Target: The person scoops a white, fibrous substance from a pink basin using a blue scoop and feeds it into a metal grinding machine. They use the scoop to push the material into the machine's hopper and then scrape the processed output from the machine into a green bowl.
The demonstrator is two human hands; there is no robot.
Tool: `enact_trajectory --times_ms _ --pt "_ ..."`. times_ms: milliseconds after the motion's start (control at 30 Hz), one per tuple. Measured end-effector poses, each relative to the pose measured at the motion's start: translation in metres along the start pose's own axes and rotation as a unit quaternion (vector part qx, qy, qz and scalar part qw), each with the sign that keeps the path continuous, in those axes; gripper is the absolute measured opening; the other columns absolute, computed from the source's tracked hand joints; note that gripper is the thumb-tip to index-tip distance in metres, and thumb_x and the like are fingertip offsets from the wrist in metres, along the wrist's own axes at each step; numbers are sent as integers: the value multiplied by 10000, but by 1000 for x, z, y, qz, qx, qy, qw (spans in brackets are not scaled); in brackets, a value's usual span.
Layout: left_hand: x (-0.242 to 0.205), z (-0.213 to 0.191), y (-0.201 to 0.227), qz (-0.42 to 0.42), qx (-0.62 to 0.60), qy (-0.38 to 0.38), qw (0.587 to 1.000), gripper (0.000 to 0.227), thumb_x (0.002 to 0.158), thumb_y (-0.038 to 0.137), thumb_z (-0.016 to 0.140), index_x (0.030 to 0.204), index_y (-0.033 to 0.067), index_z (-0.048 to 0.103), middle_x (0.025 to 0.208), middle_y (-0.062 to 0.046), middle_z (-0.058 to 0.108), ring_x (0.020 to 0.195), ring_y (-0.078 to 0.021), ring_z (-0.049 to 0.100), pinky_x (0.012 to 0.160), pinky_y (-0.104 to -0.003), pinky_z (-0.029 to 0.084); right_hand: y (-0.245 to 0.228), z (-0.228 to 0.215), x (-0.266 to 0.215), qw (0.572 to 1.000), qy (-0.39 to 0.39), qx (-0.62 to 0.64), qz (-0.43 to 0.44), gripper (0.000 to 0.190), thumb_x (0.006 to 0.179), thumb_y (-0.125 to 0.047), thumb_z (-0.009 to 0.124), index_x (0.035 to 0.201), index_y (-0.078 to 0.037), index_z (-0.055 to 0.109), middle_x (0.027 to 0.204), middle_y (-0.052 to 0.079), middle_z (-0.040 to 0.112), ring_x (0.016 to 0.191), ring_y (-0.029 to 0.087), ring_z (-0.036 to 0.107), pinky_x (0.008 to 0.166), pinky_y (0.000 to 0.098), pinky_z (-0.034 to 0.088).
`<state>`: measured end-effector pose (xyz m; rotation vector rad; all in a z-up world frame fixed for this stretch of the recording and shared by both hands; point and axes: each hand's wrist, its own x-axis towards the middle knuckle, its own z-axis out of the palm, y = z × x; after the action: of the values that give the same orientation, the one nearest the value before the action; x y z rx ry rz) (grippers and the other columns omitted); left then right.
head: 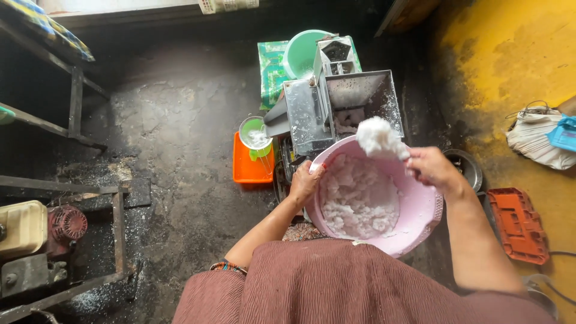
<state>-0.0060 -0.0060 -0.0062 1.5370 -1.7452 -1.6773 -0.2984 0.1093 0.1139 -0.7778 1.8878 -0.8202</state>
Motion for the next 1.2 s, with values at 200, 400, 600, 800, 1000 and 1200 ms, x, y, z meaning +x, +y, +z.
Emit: enact_trajectory --times_ms 200,400,600,800,1000,1200 --pt "-5 1 4 -9 14 -2 1000 489 880 588 599 979 112 651 974 -238 696 1031 -455 664 859 -531 512 36 12 153 903 70 -393 -161 609 785 -239 698 1379 -144 599 982 207 739 896 417 716 739 518 566" --pt "-22 -4 14 -20 -18 7 1000 487 879 557 616 986 83 651 985 -262 694 1042 -468 659 861 -534 505 -54 31 49 868 92 -479 -96 714 854 -186 529 1543 -359 457 1176 179 645 1038 436 695 878 578 568" --pt "-19 -9 23 -28 -72 -22 997 477 950 488 576 1163 64 624 1064 -136 697 865 -263 701 648 -361 633 -66 8 -33 829 50 -547 109 527 946 -360 391 1432 -534 498 1401 179 616 1253 460 606 1081 515 448" --pt "-21 -6 27 -25 -51 -33 998 306 1012 429 546 985 124 565 956 -79 687 771 -211 656 556 -329 548 99 26 -35 756 -157 -619 147 432 855 -281 419 1152 -184 719 1253 84 721 1171 275 709 937 427 583" --pt "-3 -1 9 -11 -15 17 1000 408 869 509 568 983 126 651 954 -92 709 851 -224 656 681 -398 483 182 89 -41 952 -101 -248 146 158 789 -131 669 705 -89 795 659 -16 639 667 110 537 604 296 378" --pt "3 -3 -6 -26 -45 19 998 481 860 534 670 992 72 657 945 -266 697 972 -431 675 823 -511 504 196 95 -50 994 10 -21 110 405 756 -55 634 1136 -101 766 446 139 566 329 187 510 289 286 388"
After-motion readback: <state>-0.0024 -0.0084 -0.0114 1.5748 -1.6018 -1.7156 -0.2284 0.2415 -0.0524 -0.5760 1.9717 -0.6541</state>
